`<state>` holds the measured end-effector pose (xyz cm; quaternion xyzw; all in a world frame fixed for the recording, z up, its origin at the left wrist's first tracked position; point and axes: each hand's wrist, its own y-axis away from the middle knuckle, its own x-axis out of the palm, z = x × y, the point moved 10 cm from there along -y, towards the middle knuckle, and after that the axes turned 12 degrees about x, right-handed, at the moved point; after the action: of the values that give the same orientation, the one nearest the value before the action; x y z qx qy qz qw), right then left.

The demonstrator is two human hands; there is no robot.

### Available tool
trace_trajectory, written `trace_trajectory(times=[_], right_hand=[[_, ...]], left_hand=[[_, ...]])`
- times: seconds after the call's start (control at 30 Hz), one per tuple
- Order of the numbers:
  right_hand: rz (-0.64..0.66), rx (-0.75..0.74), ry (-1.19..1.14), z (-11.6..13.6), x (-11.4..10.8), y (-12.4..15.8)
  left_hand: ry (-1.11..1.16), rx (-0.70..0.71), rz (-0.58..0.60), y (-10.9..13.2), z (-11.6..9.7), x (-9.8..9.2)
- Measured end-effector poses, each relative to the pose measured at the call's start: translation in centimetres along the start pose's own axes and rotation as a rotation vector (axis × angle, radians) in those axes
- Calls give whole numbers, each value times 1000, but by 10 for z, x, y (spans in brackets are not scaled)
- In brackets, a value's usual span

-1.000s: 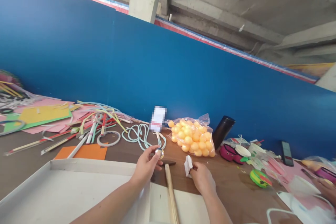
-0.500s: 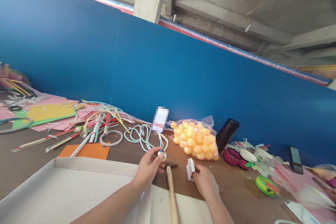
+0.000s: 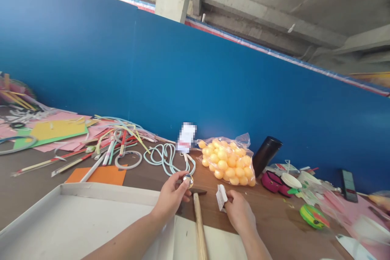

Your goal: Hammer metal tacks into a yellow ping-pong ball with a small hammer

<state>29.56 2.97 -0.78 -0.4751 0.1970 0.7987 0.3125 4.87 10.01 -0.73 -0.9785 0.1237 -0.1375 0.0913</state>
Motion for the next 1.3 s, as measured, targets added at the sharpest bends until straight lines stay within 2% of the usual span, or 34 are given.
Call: trace_trajectory(times=[0.2, 0.3, 0.4, 0.5, 0.63, 0.77, 0.83, 0.97, 1.13, 1.3], right_hand=[[-149, 13, -249, 0, -27, 4], [-135, -18, -461, 3, -34, 9], [-53, -94, -694, 13, -34, 21], [65, -168, -856, 28, -30, 38], [285, -220, -984, 50, -15, 60], [494, -203, -1072, 64, 4, 74], [558, -204, -1069, 69, 10, 79], [595, -225, -1031, 75, 12, 86], [604, -231, -1101, 78, 10, 86], [619, -172, -1124, 71, 16, 82]], left_hand=[[25, 12, -2, 0, -1, 0], [55, -3, -25, 1, -3, -2], [89, -5, -35, 3, -5, -1], [119, 0, 29, 6, -6, 7], [232, -34, 129, 16, -4, 22], [409, -143, 185, 25, 2, 34], [484, -196, 208, 27, 5, 39], [570, -257, 236, 28, 9, 44], [569, -272, 244, 29, 12, 44], [555, -284, 270, 32, 14, 48]])
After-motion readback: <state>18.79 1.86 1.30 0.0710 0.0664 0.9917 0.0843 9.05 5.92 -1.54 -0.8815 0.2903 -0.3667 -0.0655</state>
